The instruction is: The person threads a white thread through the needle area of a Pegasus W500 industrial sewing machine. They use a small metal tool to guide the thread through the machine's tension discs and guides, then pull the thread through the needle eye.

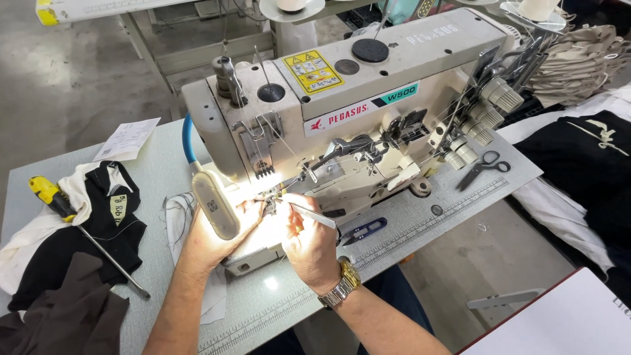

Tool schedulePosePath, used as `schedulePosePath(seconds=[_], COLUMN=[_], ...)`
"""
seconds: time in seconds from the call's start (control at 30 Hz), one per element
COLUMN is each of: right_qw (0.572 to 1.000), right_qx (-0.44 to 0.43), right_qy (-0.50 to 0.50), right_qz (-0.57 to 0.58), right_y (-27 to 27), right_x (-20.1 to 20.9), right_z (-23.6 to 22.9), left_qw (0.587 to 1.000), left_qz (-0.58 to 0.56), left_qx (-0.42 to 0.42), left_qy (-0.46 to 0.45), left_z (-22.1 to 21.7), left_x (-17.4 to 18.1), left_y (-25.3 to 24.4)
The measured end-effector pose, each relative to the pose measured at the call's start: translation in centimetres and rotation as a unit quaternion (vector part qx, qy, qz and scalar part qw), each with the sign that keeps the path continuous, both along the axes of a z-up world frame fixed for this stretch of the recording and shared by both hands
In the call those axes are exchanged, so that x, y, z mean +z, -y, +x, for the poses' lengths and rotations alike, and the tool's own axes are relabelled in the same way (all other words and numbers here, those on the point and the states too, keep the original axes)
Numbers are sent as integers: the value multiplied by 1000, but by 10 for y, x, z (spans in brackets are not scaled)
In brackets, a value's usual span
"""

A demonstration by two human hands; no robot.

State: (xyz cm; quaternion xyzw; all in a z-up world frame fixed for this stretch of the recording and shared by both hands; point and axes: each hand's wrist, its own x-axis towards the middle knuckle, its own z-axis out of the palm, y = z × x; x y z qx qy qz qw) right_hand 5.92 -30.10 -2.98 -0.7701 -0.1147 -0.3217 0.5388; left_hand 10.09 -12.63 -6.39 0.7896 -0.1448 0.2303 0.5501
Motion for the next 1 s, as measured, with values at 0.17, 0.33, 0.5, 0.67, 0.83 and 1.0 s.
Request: schedulePosePath(seconds=[0.17,0.33,0.5,0.67,0.83,1.0], right_qw=[1000,1000,1000,1000,995,976], right_qx=[2,4,0,2,51,127], right_qy=[9,9,18,14,90,-49], right_qz=[0,8,3,9,-11,172], right_y=[-1,-2,-3,-3,18,38], right_x=[0,-4,-6,-5,-7,38], right_z=[-1,-1,-2,-1,-10,-60], left_qw=[1000,999,998,996,993,960], left_qz=[8,28,44,62,86,148], left_qx=[11,29,42,55,76,183], left_qy=[11,3,-5,-14,-20,152], left_z=[-4,-15,-20,-29,-44,-119], left_x=[6,20,38,52,67,35], left_y=[2,2,5,7,1,34])
